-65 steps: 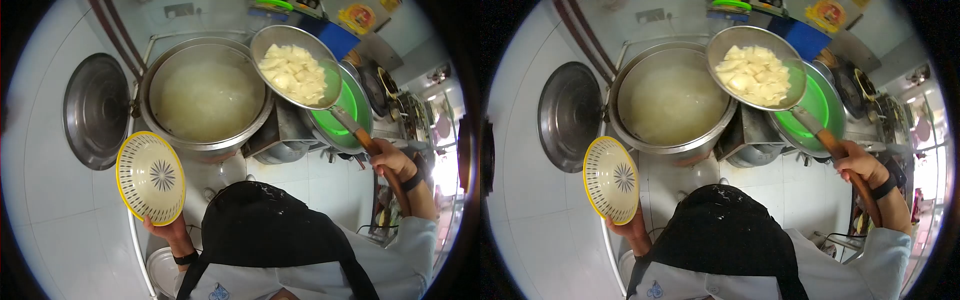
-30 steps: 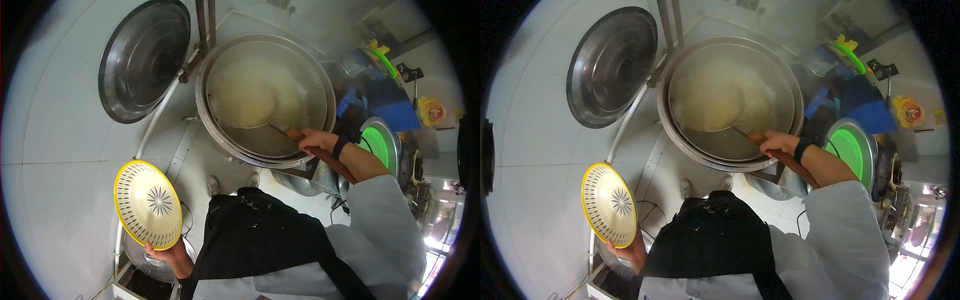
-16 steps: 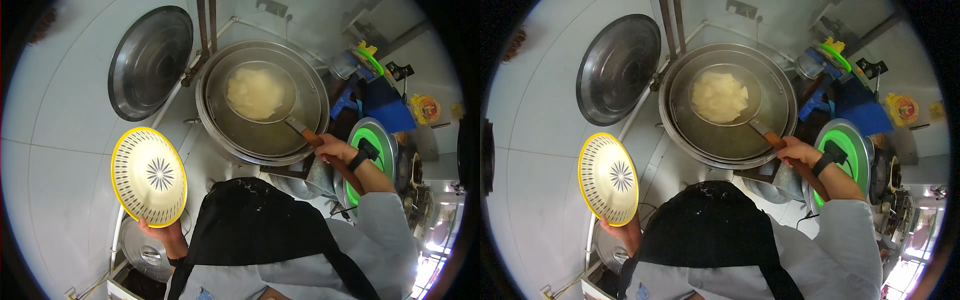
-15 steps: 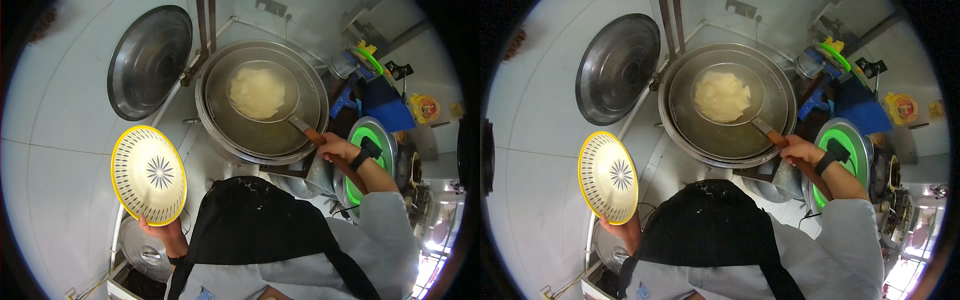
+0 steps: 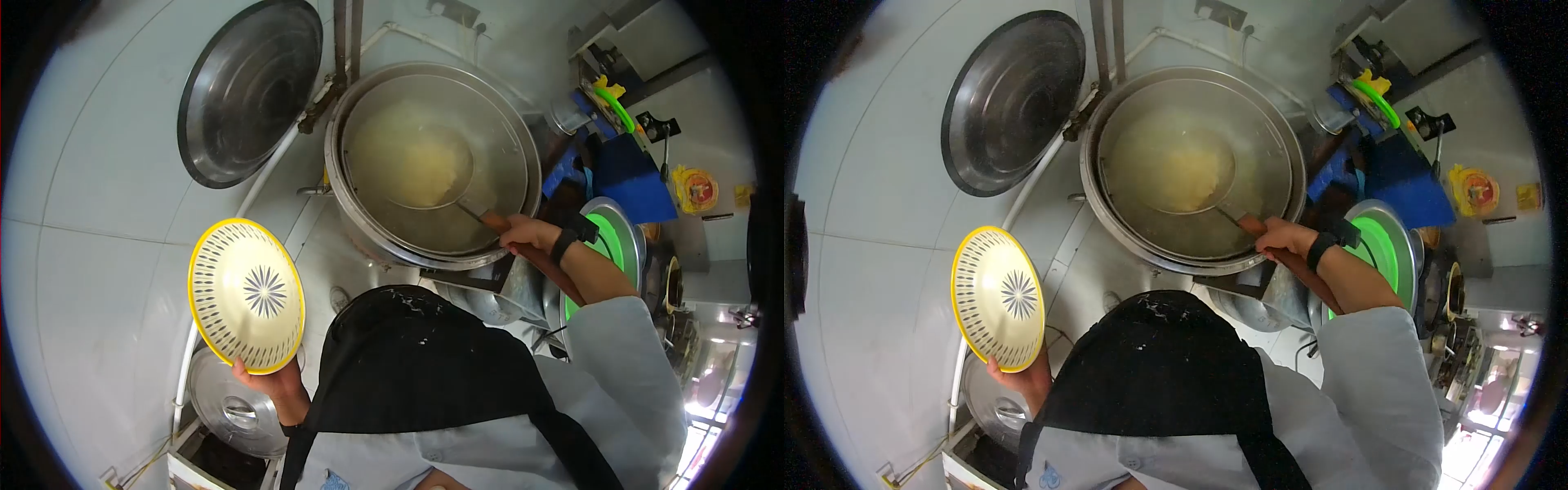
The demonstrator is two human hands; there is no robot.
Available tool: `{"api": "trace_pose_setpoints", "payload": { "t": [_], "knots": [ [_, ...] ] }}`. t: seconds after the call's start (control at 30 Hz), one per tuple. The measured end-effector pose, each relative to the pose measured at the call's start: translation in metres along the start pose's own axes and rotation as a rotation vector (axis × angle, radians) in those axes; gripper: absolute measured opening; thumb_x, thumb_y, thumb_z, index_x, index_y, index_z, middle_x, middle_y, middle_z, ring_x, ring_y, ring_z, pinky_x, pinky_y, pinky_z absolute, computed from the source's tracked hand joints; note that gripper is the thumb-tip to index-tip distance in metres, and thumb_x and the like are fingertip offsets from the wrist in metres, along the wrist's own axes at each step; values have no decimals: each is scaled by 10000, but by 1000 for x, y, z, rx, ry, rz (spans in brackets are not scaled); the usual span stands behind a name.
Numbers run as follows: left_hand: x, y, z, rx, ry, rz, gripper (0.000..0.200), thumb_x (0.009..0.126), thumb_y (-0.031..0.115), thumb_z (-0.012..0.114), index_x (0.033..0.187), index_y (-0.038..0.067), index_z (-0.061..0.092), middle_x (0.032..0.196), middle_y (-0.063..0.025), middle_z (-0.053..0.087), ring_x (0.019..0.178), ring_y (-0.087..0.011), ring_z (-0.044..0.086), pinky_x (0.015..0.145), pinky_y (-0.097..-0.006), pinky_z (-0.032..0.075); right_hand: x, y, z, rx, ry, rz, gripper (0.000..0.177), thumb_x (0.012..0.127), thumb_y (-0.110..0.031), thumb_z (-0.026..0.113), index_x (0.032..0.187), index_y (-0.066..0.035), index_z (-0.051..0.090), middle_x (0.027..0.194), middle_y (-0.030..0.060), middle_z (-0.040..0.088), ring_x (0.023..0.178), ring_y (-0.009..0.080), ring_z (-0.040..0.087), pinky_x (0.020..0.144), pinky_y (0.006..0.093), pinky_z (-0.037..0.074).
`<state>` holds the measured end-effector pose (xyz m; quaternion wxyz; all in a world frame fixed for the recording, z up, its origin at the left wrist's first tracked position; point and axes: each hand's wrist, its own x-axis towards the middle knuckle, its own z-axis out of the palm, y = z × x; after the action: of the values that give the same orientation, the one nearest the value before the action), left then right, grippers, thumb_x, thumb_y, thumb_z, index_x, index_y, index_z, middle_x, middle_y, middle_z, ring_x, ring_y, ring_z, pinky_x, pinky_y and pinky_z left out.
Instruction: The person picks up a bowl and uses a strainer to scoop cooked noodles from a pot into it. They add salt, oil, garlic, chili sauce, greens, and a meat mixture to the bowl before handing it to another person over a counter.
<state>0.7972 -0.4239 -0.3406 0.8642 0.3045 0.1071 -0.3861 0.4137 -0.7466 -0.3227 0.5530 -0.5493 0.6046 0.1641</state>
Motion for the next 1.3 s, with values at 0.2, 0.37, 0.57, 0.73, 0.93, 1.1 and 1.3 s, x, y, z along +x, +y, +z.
{"api": "trace_pose_setpoints", "payload": {
  "t": [0.2,0.37,0.57,0.73,0.93,1.1,1.3],
  "knots": [
    [3,3,18,47,-55,3,632,713,422,515,1250,105,415,1231,-93,474,1128,-270,456,930,-444,354,-50,-5,34,263,25,-52,159,642,-18,598,757,42,505,541,76,513,423,155,511,367,286,384],
    [13,1,22,71,-137,-85,627,711,418,515,1244,101,422,1232,-86,475,1126,-268,458,934,-439,357,-101,10,61,291,118,-113,254,656,-7,587,873,45,466,595,71,521,426,144,506,364,272,378],
    [19,-9,43,102,-223,-218,625,701,415,516,1239,109,430,1216,-71,489,1114,-251,470,921,-433,371,-149,41,119,308,261,-95,297,683,-27,597,933,27,444,627,77,513,461,138,523,380,272,406],
    [7,-10,72,172,-250,-292,647,681,442,518,1235,116,438,1202,-69,499,1100,-246,482,909,-429,381,-166,45,144,285,385,-102,343,702,-63,612,982,26,435,679,93,536,456,137,529,390,272,433],
    [12,-16,85,240,-258,-282,641,685,450,501,1234,125,441,1195,-74,505,1077,-255,501,869,-426,407,-153,52,155,362,409,-128,353,691,-85,631,955,31,428,688,118,554,457,149,554,395,275,443],
    [4,-10,90,166,-348,-348,622,706,356,497,1261,95,395,1229,-102,474,1116,-283,473,920,-465,390,-156,45,149,300,412,-123,328,692,-95,633,911,30,423,664,119,551,454,150,559,399,278,447],
    [-12,0,96,192,-306,-318,624,702,358,502,1259,96,398,1232,-99,472,1117,-282,471,917,-462,390,-162,44,150,320,402,-142,331,689,-108,638,899,25,419,654,115,544,453,153,559,401,279,449]
  ]
}}
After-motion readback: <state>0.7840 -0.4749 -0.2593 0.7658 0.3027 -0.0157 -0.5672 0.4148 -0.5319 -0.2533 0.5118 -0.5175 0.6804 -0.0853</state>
